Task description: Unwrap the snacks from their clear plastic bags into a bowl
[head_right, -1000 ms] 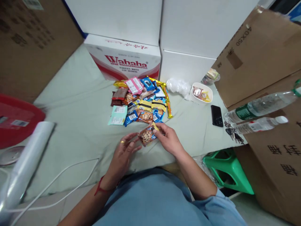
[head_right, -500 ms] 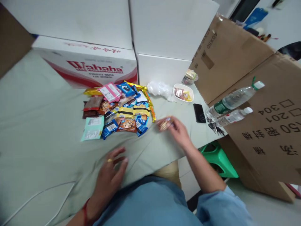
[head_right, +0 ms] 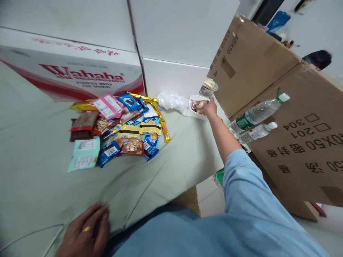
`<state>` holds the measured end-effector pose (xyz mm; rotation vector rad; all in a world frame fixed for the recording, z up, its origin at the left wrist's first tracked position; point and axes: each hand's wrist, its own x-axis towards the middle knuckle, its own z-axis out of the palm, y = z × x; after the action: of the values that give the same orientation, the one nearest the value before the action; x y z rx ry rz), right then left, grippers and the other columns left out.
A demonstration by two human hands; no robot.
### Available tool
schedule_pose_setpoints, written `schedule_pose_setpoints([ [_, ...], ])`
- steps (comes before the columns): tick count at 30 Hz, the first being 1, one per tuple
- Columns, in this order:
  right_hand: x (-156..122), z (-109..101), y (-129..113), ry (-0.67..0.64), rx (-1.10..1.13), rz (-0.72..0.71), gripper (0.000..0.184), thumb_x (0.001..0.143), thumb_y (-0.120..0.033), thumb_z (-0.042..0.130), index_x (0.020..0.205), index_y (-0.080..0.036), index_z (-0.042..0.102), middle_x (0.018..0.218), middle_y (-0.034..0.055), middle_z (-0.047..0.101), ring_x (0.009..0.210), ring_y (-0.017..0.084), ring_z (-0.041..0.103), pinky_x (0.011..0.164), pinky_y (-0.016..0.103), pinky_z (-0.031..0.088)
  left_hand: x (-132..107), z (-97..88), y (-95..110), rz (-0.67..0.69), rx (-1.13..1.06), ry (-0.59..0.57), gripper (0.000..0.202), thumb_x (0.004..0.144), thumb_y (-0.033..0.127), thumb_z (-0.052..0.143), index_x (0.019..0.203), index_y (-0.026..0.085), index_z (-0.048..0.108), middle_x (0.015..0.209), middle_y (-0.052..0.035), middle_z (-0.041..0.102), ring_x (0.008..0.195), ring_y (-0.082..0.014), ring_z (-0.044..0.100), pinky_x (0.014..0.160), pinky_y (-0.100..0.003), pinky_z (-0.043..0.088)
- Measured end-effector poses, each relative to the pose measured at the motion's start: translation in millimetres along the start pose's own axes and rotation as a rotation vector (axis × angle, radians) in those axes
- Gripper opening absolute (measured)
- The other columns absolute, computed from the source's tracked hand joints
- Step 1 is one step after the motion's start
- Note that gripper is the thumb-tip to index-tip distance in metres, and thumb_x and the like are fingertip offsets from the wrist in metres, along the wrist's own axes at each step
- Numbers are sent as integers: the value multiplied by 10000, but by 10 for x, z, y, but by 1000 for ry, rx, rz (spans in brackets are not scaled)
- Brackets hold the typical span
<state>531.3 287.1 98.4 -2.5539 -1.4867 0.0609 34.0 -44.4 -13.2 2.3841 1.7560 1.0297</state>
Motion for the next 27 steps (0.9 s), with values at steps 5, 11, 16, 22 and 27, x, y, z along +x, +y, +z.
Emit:
schedule_pose_setpoints([
  [5,-283,287,-43,42,-137,-16,427,1060,-280,322,1372,-60,514,1259,281,645,1209,345,533,1002,472,390,26,1,40,150,57,34,256,871,127,666,1106,228,655,1050,-76,746,959,-239,708,907,-381,553],
  [11,-405,194,-12,73,-264,-72,444,1055,-357,315,1297,-129,610,1354,246,576,1268,381,395,989,535,386,4,-20,54,167,31,18,269,860,94,661,1110,192,651,1032,-106,757,967,-259,712,929,-401,545],
  [16,-499,57,-203,140,-259,-212,455,1073,-360,288,1306,-154,620,1315,217,601,1188,333,522,945,424,428,-20,10,54,173,43,34,277,860,100,667,1121,191,649,1052,-107,763,969,-264,715,933,-408,540],
  [22,-608,374,-555,-129,-208,-262,327,995,-232,495,1257,-158,676,1188,208,712,1106,300,638,915,377,435,-13,-1,37,178,22,12,246,869,87,654,1091,193,655,1049,-96,759,977,-246,712,960,-393,541],
  [27,-774,502,-486,-112,-85,-192,269,960,-186,519,1117,-131,730,1131,216,733,1076,285,666,897,366,443,13,-28,72,188,34,24,223,885,80,643,1084,181,649,1035,-94,755,975,-246,703,953,-396,541],
])
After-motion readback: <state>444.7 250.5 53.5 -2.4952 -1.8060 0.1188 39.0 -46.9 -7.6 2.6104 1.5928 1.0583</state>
